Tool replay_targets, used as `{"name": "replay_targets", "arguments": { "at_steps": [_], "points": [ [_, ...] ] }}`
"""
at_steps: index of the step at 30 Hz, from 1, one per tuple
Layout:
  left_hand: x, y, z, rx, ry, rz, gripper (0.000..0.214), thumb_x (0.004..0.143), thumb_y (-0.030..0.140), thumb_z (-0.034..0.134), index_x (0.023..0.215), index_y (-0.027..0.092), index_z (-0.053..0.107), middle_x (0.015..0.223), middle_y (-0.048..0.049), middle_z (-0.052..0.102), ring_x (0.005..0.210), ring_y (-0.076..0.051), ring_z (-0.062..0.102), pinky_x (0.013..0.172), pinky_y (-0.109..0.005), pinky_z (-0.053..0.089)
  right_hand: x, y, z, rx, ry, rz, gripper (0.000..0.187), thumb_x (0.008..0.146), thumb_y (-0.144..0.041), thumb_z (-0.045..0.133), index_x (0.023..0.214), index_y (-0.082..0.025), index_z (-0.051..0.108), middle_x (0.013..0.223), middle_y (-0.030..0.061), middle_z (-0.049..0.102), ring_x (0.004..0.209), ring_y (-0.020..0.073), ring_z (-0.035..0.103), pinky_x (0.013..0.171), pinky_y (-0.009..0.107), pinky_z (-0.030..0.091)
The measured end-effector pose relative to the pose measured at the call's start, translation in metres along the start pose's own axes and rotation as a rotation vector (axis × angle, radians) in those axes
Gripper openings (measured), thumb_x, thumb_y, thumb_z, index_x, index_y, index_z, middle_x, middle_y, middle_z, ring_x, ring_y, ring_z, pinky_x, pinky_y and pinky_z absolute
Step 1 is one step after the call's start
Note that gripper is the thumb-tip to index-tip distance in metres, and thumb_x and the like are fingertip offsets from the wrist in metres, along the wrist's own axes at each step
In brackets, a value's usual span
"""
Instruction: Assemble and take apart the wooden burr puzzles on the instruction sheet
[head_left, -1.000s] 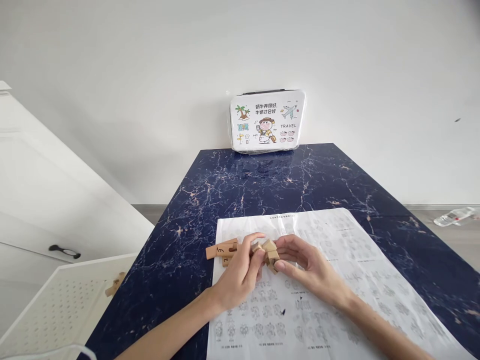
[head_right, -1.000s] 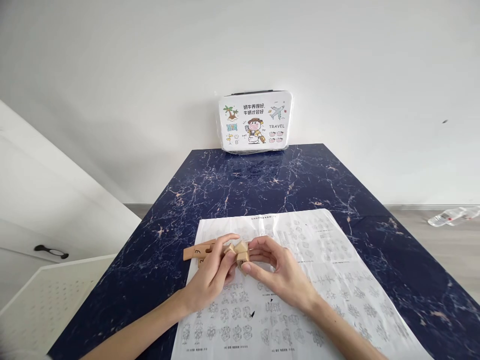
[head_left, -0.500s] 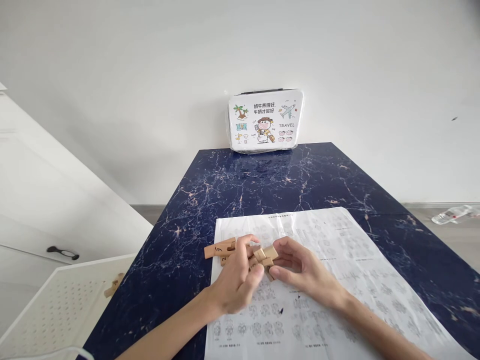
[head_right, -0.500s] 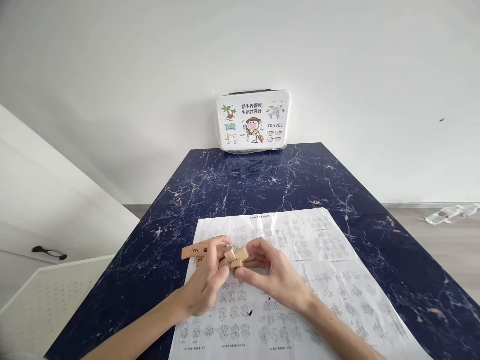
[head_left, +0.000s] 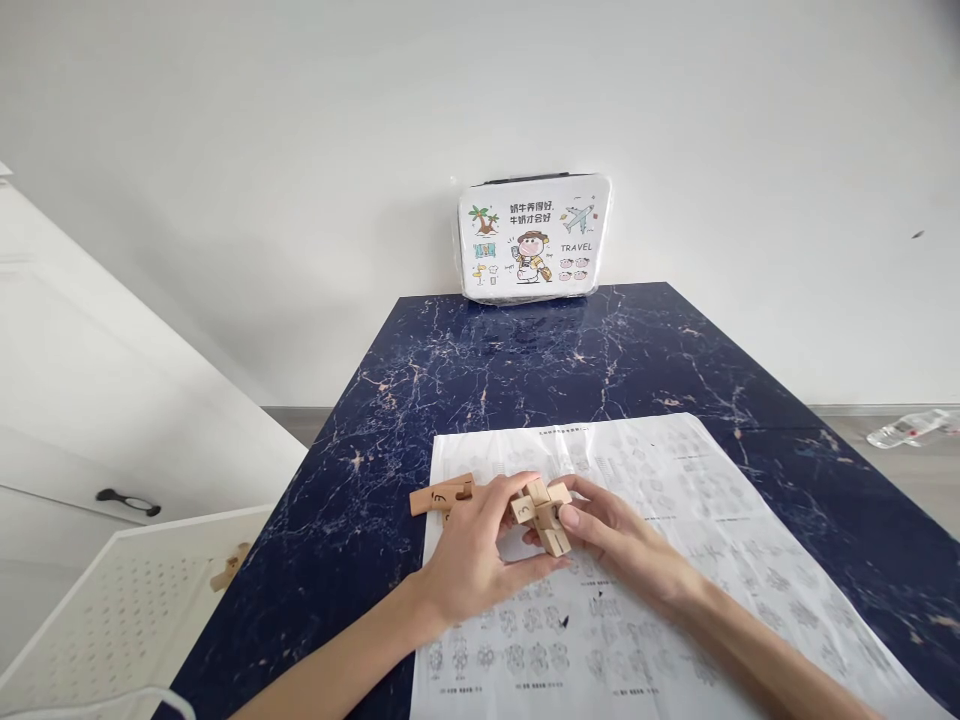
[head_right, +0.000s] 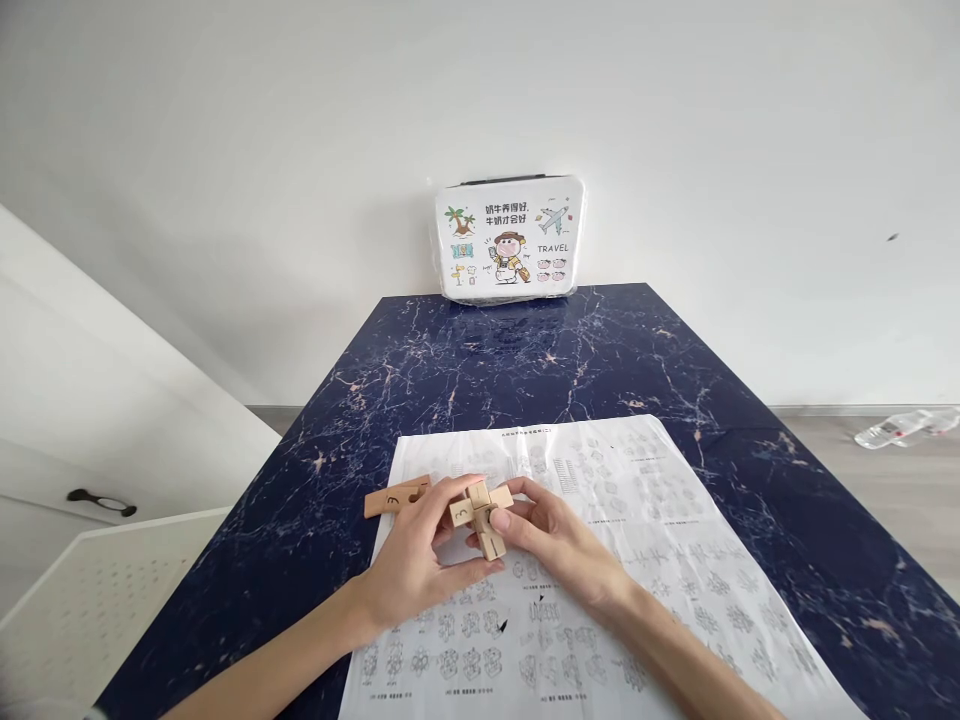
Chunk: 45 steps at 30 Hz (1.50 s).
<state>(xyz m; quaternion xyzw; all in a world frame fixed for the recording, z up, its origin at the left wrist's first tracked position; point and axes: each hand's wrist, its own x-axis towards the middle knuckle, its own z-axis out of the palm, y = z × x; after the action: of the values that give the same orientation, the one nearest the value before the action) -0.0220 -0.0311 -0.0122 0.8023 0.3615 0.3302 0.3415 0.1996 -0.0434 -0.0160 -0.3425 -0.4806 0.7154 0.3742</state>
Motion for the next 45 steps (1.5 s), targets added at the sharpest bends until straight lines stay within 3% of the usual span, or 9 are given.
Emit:
{"name": "replay_targets", "arguments": {
  "at_steps": [4,10,16,21,36,40,45],
  "points": [
    [0.002,0.002,0.0,-0.055,0.007,0.001,0.066,0.091,0.046,0.085,0.145,0.031,0.05,0.109,-0.0032,0.07,0.083,-0.019,0.068,0.07,-0.031,0.06,-0.003,-0.005,0.005,-0.031,0.015,-0.049,0.051,0.098,-0.066,0.071,0.127,-0.026,0.056,0.108,0.0105,0.081,0.107,0.0309,0.078,0.099,0.05,0.058],
    [0.002,0.005,0.0,-0.139,0.031,-0.059,0.068,0.089,0.052,0.086,0.144,0.031,0.053,0.099,-0.0007,0.066,0.064,-0.012,0.05,0.053,-0.023,0.045,-0.007,-0.006,0.011,-0.135,0.094,-0.143,0.043,0.11,-0.064,0.049,0.137,-0.03,0.052,0.117,0.0095,0.081,0.105,0.0279,0.08,0.096,0.048,0.061],
    [0.0,0.001,0.001,-0.145,-0.002,-0.047,0.07,0.089,0.055,0.085,0.146,0.03,0.054,0.106,-0.0044,0.068,0.071,-0.015,0.059,0.058,-0.026,0.053,-0.005,-0.003,0.012,-0.297,0.147,-0.148,0.043,0.11,-0.067,0.046,0.104,-0.026,0.058,0.092,0.0077,0.082,0.085,0.0272,0.081,0.08,0.042,0.064],
    [0.0,-0.002,0.001,-0.12,-0.017,-0.004,0.074,0.089,0.054,0.086,0.15,0.032,0.052,0.107,-0.0051,0.07,0.079,-0.018,0.065,0.059,-0.026,0.055,-0.003,-0.006,0.012,-0.298,0.131,-0.111,0.05,0.109,-0.069,0.046,0.088,-0.025,0.058,0.082,0.0041,0.076,0.08,0.0254,0.077,0.08,0.039,0.061],
    [0.0,-0.001,-0.003,-0.08,-0.032,0.013,0.071,0.09,0.05,0.086,0.149,0.034,0.051,0.109,-0.0034,0.07,0.077,-0.018,0.062,0.065,-0.029,0.054,0.001,-0.014,0.009,-0.19,0.075,-0.064,0.052,0.103,-0.072,0.056,0.085,-0.024,0.067,0.081,0.0019,0.07,0.077,0.0229,0.069,0.078,0.038,0.059],
    [-0.003,-0.003,-0.001,-0.11,-0.011,-0.085,0.075,0.098,0.048,0.077,0.16,0.036,0.036,0.105,-0.0016,0.062,0.066,-0.012,0.052,0.054,-0.024,0.045,0.003,-0.008,0.006,0.039,0.099,-0.06,0.053,0.103,-0.071,0.056,0.101,-0.022,0.076,0.095,0.008,0.078,0.082,0.0247,0.074,0.079,0.04,0.063],
    [-0.002,-0.001,-0.001,-0.083,0.083,-0.016,0.052,0.108,0.037,0.061,0.153,0.032,0.037,0.106,-0.0022,0.058,0.067,-0.011,0.05,0.058,-0.026,0.046,0.009,0.004,-0.014,0.253,0.33,-0.137,0.047,0.104,-0.064,0.061,0.132,-0.027,0.072,0.128,0.0096,0.078,0.087,0.0226,0.078,0.073,0.034,0.066]
  ]
}}
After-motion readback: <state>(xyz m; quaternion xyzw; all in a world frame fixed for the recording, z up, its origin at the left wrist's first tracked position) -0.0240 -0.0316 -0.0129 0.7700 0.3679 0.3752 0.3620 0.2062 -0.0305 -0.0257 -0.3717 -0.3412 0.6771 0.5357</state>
